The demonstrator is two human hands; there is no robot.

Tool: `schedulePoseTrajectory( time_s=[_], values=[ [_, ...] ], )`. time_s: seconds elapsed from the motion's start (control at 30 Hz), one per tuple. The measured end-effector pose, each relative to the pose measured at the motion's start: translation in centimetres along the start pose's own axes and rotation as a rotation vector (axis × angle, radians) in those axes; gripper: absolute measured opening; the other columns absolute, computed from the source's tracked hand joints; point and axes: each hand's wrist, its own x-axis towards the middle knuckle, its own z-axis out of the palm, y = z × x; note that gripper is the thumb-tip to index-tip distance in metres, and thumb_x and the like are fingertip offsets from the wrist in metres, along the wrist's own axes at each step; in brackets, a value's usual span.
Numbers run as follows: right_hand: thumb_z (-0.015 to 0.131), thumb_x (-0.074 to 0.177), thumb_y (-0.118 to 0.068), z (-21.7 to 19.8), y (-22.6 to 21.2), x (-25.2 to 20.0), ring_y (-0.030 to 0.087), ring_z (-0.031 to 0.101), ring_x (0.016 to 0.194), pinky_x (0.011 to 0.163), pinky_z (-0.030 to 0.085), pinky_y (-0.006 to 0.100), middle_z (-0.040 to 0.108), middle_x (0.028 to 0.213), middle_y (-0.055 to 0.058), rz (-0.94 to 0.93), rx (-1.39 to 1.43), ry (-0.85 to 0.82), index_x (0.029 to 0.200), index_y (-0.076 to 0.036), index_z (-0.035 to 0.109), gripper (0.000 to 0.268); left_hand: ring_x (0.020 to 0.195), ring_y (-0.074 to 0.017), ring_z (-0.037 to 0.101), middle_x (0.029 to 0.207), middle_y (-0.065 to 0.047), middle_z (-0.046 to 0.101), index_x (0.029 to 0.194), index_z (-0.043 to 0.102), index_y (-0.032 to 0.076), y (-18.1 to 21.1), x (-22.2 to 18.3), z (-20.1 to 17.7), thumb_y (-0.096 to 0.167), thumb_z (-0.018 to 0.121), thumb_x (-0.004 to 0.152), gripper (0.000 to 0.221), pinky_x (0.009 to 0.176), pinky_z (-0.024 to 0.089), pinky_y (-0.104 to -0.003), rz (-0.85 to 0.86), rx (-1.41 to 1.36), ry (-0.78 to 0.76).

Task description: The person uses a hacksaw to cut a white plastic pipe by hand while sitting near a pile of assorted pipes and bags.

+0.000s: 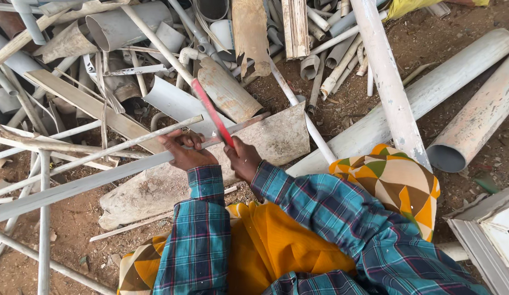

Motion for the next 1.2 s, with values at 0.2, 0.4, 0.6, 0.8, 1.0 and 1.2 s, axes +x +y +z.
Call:
schedulePoseTrajectory(
  time_s=[0.2, 0.4, 0.6, 0.8, 1.0, 1.2],
  values=[
    [0.059, 0.106, -0.025, -0.1, -0.7, -0.3, 0.016, 0.067, 0.054, 0.048, 0.051, 0.030, 0.065, 0.064, 0.005, -0.316, -0.127, 0.050, 0.117, -0.003, 0.057, 0.025, 0.056, -0.0101, 0.040, 0.065, 0.001, 0.039, 0.089, 0.057, 0.007, -0.5, -1.1, 0.5, 0.050, 0.065, 0.103, 0.046, 0.052, 0.039, -0.028, 0.091, 0.074, -0.196],
    [0.048, 0.104, -0.027, -1.9, -3.4, -1.0, 0.014, 0.061, 0.039, 0.033, 0.048, 0.029, 0.058, 0.059, 0.005, 0.133, 0.112, -0.220, 0.129, -0.010, 0.048, 0.030, 0.054, -0.0123, 0.043, 0.063, 0.000, 0.041, 0.086, 0.058, 0.006, -0.5, -1.4, 0.2, 0.052, 0.064, 0.101, 0.048, 0.055, 0.044, -0.031, 0.043, 0.030, -0.277],
    [0.049, 0.105, -0.026, -3.1, -3.5, -1.0, 0.012, 0.053, 0.039, 0.033, 0.042, 0.030, 0.055, 0.062, 0.004, 0.292, 0.220, -0.100, 0.123, -0.005, 0.056, 0.029, 0.057, -0.0121, 0.044, 0.064, 0.000, 0.042, 0.087, 0.057, 0.006, -0.6, -1.9, 0.8, 0.052, 0.066, 0.102, 0.049, 0.058, 0.044, -0.032, 0.080, 0.021, -0.313],
    [0.050, 0.105, -0.028, -2.5, -2.4, -1.0, 0.013, 0.056, 0.039, 0.034, 0.046, 0.030, 0.057, 0.060, 0.004, 0.199, 0.257, -0.025, 0.120, -0.008, 0.054, 0.025, 0.063, -0.0117, 0.050, 0.071, -0.001, 0.049, 0.094, 0.056, 0.006, -0.1, -1.8, 1.3, 0.037, 0.066, 0.104, 0.035, 0.060, 0.048, -0.031, 0.108, 0.150, -0.289],
    [0.057, 0.100, -0.028, 1.9, -0.2, -0.2, 0.041, 0.071, 0.068, 0.062, 0.057, 0.051, 0.069, 0.073, 0.021, -0.090, -0.136, 0.007, 0.129, -0.010, 0.054, 0.034, 0.103, -0.0146, 0.056, 0.116, -0.008, 0.059, 0.131, 0.057, 0.003, 1.0, -0.2, 0.2, 0.008, 0.062, 0.104, 0.029, 0.091, 0.052, -0.029, 0.187, 0.247, -0.327],
    [0.051, 0.103, -0.032, 0.1, -1.4, 0.1, 0.038, 0.072, 0.063, 0.059, 0.059, 0.051, 0.069, 0.071, 0.020, 0.136, -0.097, -0.020, 0.114, 0.000, 0.052, 0.034, 0.127, -0.0156, 0.052, 0.142, -0.012, 0.048, 0.156, 0.046, 0.006, 1.6, -1.2, 0.0, 0.013, 0.070, 0.109, 0.053, 0.106, 0.052, -0.026, 0.203, 0.258, -0.370]
  ],
)
